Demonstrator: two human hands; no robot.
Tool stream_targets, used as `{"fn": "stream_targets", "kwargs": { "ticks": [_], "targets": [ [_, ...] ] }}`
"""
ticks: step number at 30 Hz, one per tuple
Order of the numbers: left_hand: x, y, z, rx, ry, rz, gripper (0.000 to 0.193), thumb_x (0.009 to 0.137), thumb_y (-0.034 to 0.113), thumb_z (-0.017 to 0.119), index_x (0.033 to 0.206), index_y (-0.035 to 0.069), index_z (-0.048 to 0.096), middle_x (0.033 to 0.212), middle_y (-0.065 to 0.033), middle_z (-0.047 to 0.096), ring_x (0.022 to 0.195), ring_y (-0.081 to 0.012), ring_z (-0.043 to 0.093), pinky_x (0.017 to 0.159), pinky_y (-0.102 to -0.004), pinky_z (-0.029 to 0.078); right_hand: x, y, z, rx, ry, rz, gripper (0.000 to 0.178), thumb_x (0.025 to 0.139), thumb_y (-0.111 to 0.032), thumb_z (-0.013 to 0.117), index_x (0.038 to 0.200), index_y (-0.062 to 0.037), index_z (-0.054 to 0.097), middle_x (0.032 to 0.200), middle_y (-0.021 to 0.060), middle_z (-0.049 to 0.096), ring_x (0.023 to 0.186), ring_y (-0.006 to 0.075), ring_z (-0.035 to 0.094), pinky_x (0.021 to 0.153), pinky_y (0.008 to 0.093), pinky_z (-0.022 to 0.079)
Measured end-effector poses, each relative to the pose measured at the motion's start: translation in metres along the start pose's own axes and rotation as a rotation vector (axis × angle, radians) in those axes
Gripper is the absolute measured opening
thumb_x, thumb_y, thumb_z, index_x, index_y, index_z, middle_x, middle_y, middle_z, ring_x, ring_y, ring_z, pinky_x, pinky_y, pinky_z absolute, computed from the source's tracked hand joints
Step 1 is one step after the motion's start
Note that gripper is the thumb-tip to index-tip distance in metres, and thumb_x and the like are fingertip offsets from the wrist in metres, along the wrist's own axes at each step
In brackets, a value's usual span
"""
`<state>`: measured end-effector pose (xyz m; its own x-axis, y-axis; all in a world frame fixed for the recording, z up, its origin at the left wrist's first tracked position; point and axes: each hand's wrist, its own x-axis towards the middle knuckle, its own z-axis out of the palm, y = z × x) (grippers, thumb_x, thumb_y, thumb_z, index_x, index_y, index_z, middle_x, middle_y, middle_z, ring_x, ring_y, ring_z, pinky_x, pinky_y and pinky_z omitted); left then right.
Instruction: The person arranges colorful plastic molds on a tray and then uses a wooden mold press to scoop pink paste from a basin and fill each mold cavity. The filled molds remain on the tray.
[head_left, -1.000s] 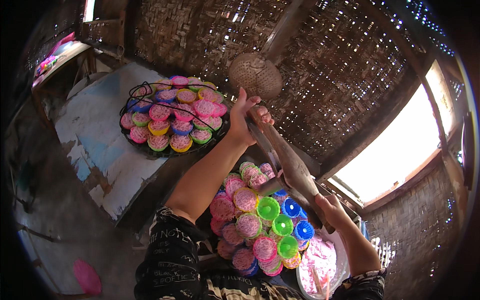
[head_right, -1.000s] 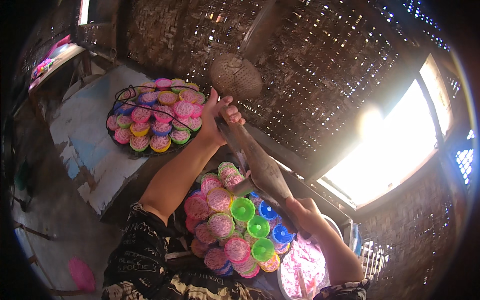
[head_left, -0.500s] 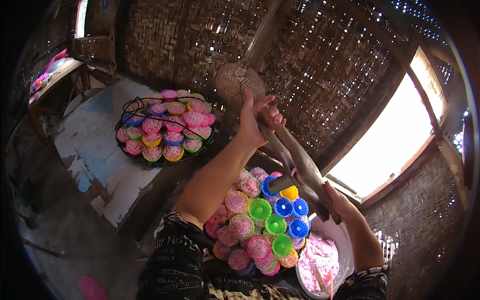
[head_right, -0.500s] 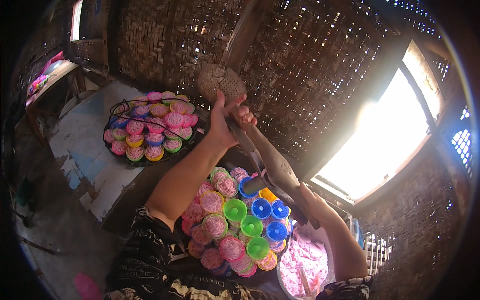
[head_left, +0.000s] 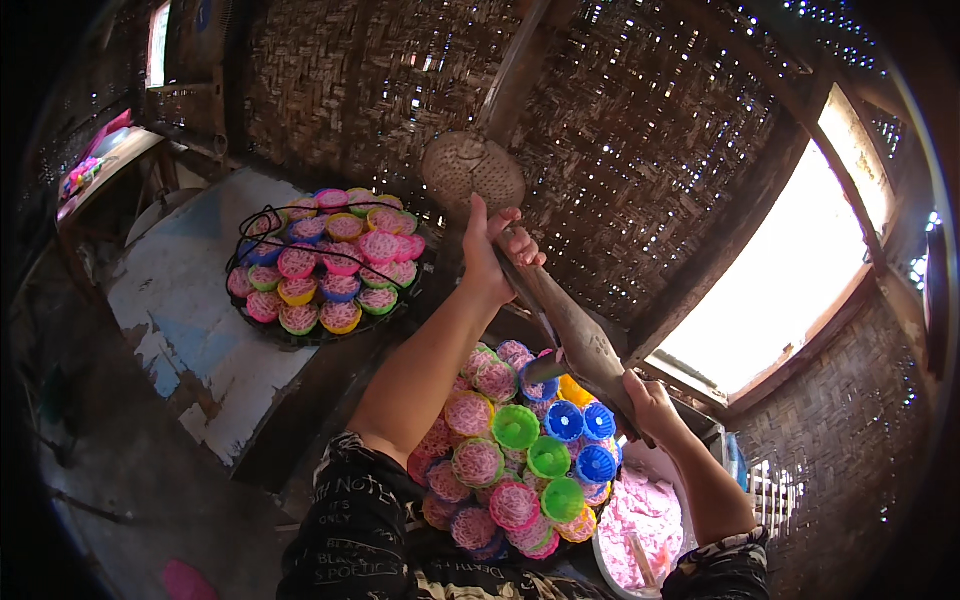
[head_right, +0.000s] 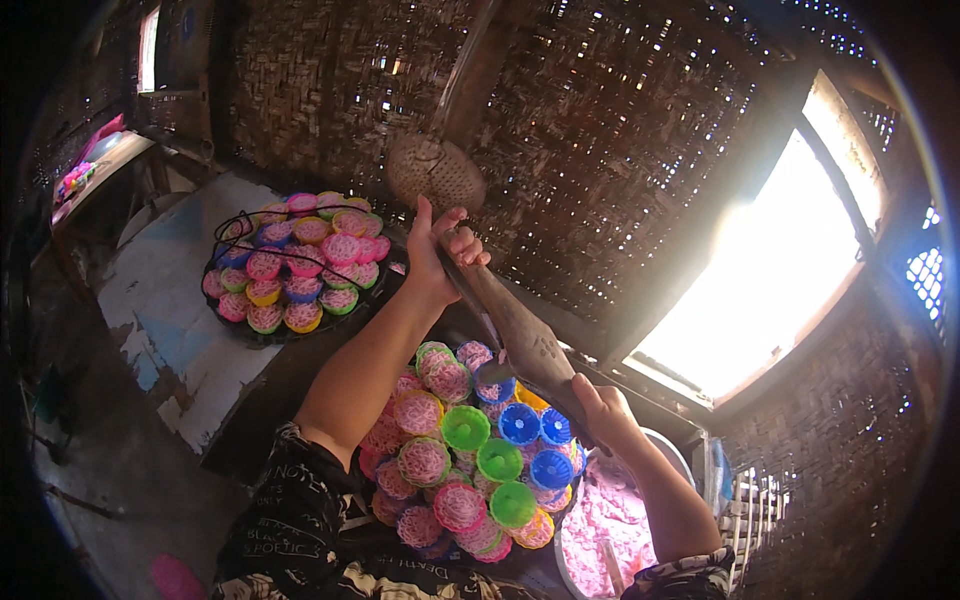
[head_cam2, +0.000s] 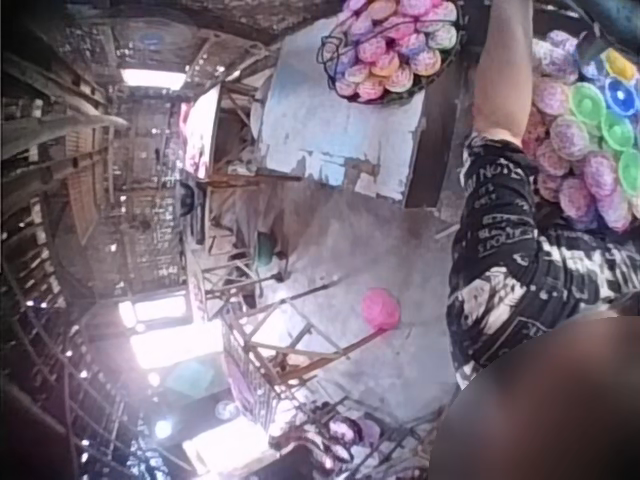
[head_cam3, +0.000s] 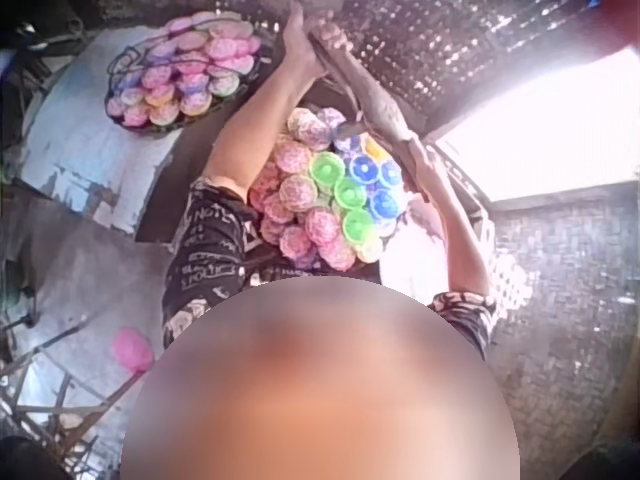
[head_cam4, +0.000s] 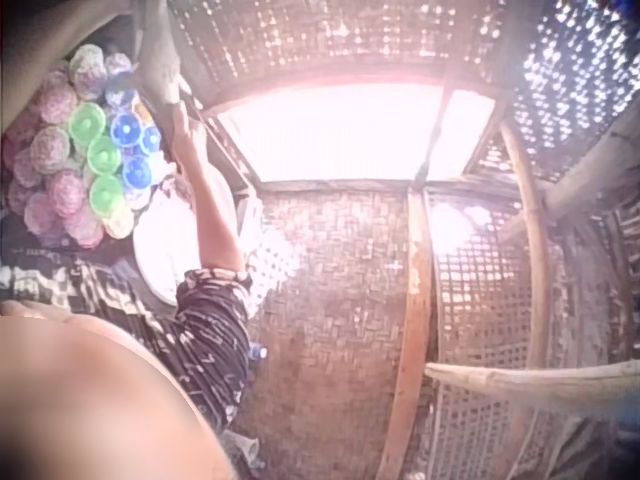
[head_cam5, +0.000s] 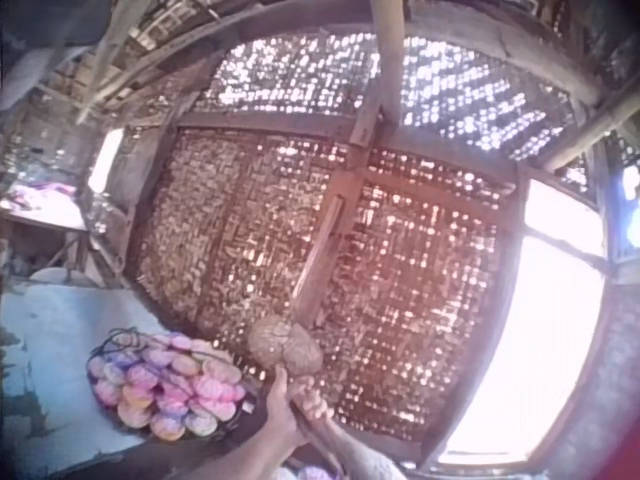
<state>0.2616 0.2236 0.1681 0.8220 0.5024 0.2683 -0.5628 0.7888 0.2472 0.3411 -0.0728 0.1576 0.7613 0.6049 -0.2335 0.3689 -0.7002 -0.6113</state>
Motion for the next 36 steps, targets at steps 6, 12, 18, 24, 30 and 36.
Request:
{"fn": "stream_targets", "kwargs": {
  "ticks": [6, 12, 18, 24, 30, 36],
  "targets": [
    [0.008, -0.008, -0.003, -0.006, -0.064, -0.015, 0.057, 0.085, 0.068, 0.039, 0.083, 0.013, 0.052, 0.045, 0.0008, 0.035, 0.04, -0.0154, 0.038, 0.053, -0.0337, 0.038, -0.001, 0.0, -0.005, -0.008, 0.045, -0.073, 0.059, 0.092, -0.052, 0.04, 0.083, 0.0002, 0.066, 0.057, 0.0102, 0.058, 0.052, 0.0171, 0.057, 0.054, 0.0334, 0.047],
    [0.008, -0.019, 0.007, 0.03, 0.02, -0.085, 0.063, 0.085, 0.071, 0.031, 0.088, 0.012, 0.053, 0.054, -0.0038, 0.045, 0.051, -0.017, 0.044, 0.059, -0.0359, 0.041, -0.008, 0.012, -0.012, 0.206, -0.079, -0.043, 0.059, 0.093, -0.051, 0.041, 0.085, 0.0026, 0.064, 0.057, 0.0076, 0.058, 0.05, 0.0149, 0.054, 0.051, 0.0322, 0.045],
    [-0.01, -0.053, -0.017, 1.315, 0.01, -0.477, 0.066, 0.092, 0.058, 0.021, 0.115, 0.01, 0.059, 0.088, -0.0077, 0.064, 0.085, -0.0232, 0.056, 0.087, -0.0433, 0.04, -0.011, 0.026, -0.01, 0.269, 0.006, -0.098, 0.058, 0.093, -0.051, 0.042, 0.093, 0.0021, 0.065, 0.064, 0.0065, 0.059, 0.057, 0.0127, 0.054, 0.054, 0.0301, 0.045],
    [-0.034, -0.075, -0.052, 1.779, -0.058, -0.527, 0.074, 0.088, 0.064, 0.027, 0.1, 0.005, 0.068, 0.116, -0.0137, 0.061, 0.116, -0.0225, 0.048, 0.104, -0.0364, 0.026, -0.01, 0.03, -0.004, 0.35, 0.025, -0.112, 0.055, 0.093, -0.049, 0.043, 0.097, 0.0008, 0.066, 0.066, 0.0074, 0.061, 0.059, 0.013, 0.056, 0.057, 0.0301, 0.046],
    [-0.039, -0.074, -0.057, 1.621, 0.182, -0.619, 0.085, 0.084, 0.073, 0.028, 0.104, 0.0, 0.066, 0.124, -0.0148, 0.056, 0.123, -0.0235, 0.042, 0.104, -0.0385, 0.028, -0.008, 0.031, 0.002, 0.39, 0.096, -0.158, 0.056, 0.093, -0.049, 0.043, 0.096, 0.0015, 0.067, 0.065, 0.0079, 0.06, 0.06, 0.0133, 0.056, 0.055, 0.0313, 0.046],
    [-0.085, -0.062, -0.062, 2.376, -0.463, 0.034, 0.055, 0.09, 0.06, 0.033, 0.11, 0.021, 0.066, 0.126, -0.0113, 0.049, 0.111, -0.0342, 0.042, 0.09, -0.051, 0.036, -0.017, 0.037, -0.005, 0.577, 0.067, -0.154, 0.058, 0.093, -0.05, 0.044, 0.092, 0.0045, 0.065, 0.064, 0.0064, 0.059, 0.055, 0.0133, 0.054, 0.052, 0.0309, 0.044]
  ]
}}
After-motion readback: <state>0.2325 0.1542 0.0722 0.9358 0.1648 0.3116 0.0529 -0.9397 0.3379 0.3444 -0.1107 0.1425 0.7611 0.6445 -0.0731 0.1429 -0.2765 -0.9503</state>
